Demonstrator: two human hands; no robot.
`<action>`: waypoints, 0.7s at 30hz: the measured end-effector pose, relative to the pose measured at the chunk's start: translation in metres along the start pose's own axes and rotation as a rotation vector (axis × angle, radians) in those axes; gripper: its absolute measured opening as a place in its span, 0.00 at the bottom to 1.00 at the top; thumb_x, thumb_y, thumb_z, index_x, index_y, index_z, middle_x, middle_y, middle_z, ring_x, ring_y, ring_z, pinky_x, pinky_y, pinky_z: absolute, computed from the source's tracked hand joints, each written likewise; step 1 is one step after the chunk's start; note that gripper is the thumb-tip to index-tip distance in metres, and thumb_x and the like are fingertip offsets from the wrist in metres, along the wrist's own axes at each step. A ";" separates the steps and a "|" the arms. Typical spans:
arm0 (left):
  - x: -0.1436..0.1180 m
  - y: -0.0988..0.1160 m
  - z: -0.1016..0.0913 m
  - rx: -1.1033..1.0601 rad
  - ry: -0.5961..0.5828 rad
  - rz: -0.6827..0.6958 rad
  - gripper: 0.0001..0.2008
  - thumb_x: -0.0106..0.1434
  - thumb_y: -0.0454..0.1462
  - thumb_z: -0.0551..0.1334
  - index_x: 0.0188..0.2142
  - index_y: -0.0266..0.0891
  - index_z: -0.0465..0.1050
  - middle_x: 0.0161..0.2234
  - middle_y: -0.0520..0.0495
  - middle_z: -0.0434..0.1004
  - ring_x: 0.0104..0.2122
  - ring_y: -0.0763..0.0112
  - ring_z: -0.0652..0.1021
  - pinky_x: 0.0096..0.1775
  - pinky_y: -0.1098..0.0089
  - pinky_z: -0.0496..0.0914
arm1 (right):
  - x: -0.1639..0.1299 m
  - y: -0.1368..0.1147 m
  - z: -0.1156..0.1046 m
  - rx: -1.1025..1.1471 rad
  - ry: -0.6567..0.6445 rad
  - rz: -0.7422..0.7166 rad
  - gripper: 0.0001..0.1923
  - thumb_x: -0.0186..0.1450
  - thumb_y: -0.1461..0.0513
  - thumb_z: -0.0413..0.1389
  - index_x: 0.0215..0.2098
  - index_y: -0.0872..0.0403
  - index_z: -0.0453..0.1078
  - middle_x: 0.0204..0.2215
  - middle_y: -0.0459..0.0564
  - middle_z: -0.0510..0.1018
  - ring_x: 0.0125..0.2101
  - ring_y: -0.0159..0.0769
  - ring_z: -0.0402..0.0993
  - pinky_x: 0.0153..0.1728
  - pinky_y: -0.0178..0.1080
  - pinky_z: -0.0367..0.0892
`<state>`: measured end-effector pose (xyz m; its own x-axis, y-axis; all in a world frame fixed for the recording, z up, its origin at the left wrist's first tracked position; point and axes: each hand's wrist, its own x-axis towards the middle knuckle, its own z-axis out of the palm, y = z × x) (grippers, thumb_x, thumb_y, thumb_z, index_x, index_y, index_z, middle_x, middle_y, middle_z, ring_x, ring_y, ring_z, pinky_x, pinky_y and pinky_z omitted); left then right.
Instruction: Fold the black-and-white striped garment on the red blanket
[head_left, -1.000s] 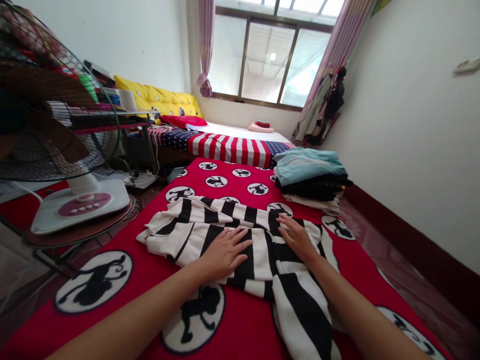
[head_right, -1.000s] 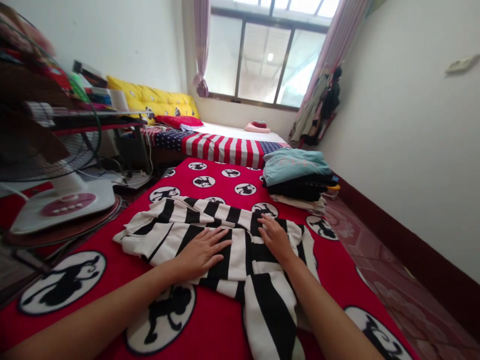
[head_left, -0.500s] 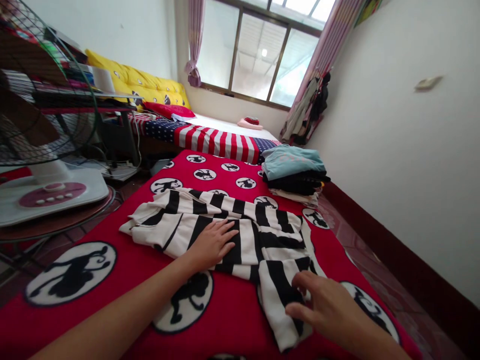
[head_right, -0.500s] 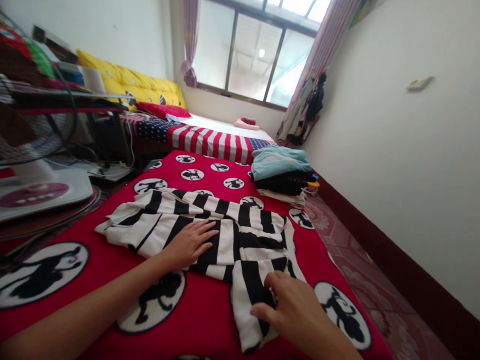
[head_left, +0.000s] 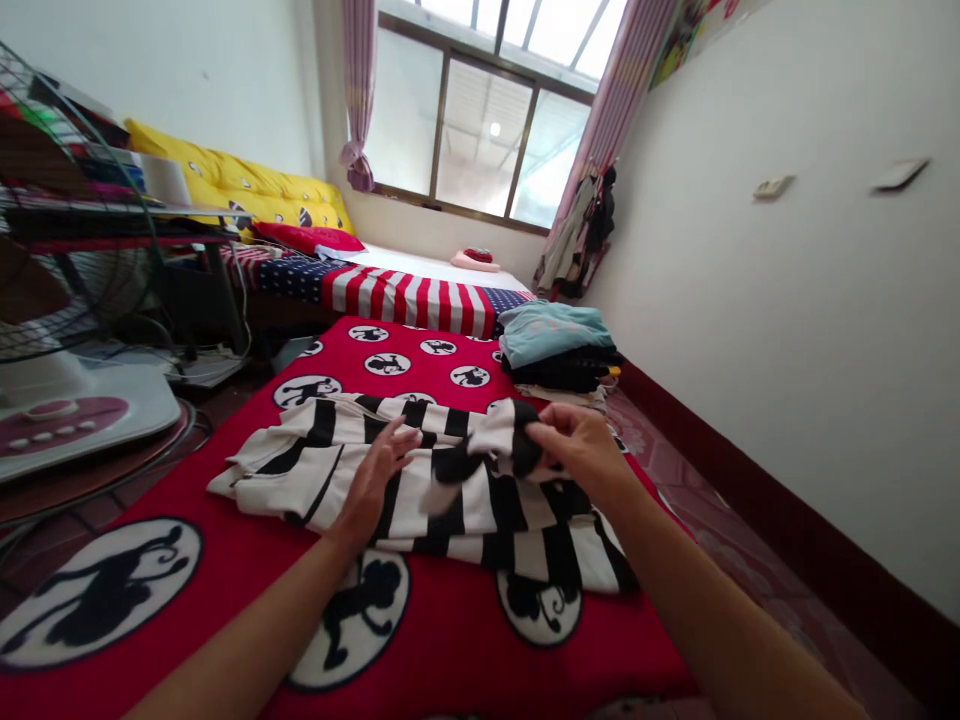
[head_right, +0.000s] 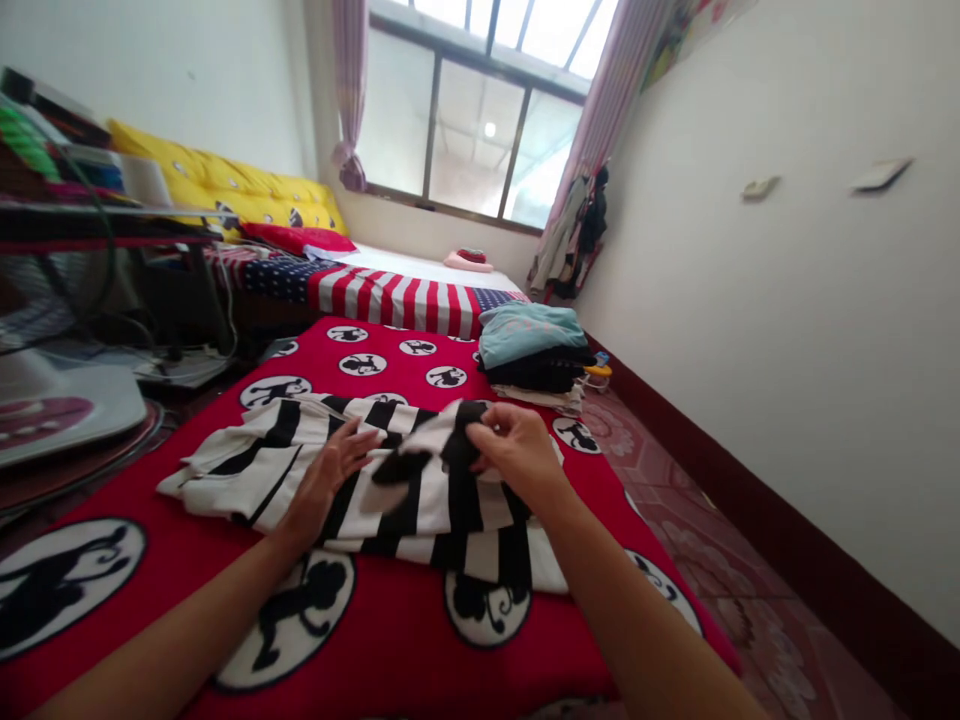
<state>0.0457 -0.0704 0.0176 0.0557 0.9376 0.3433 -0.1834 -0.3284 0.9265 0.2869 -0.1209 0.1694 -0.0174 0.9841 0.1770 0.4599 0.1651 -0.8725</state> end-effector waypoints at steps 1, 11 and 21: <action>0.002 -0.001 -0.002 -0.102 0.085 -0.014 0.31 0.68 0.54 0.45 0.64 0.41 0.54 0.57 0.37 0.68 0.55 0.57 0.72 0.55 0.54 0.66 | 0.011 -0.001 0.006 0.136 0.032 -0.056 0.10 0.57 0.54 0.57 0.31 0.52 0.67 0.26 0.43 0.74 0.27 0.32 0.74 0.27 0.33 0.67; 0.004 -0.007 -0.002 0.514 0.041 0.173 0.11 0.64 0.40 0.58 0.41 0.39 0.76 0.45 0.43 0.77 0.47 0.60 0.76 0.52 0.58 0.67 | 0.001 0.090 0.007 -0.330 0.091 -0.116 0.09 0.62 0.57 0.54 0.30 0.53 0.73 0.28 0.48 0.77 0.32 0.36 0.74 0.34 0.36 0.66; -0.010 0.003 0.019 0.932 -0.410 0.393 0.09 0.60 0.41 0.65 0.39 0.42 0.77 0.42 0.45 0.76 0.44 0.60 0.75 0.48 0.59 0.67 | -0.001 0.158 0.007 -0.751 0.175 -0.010 0.14 0.63 0.59 0.52 0.44 0.57 0.71 0.42 0.56 0.75 0.46 0.42 0.71 0.47 0.40 0.63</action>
<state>0.0631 -0.0828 0.0200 0.5105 0.6955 0.5056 0.5461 -0.7165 0.4342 0.3532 -0.0949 0.0286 0.0867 0.9476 0.3074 0.9408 0.0235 -0.3380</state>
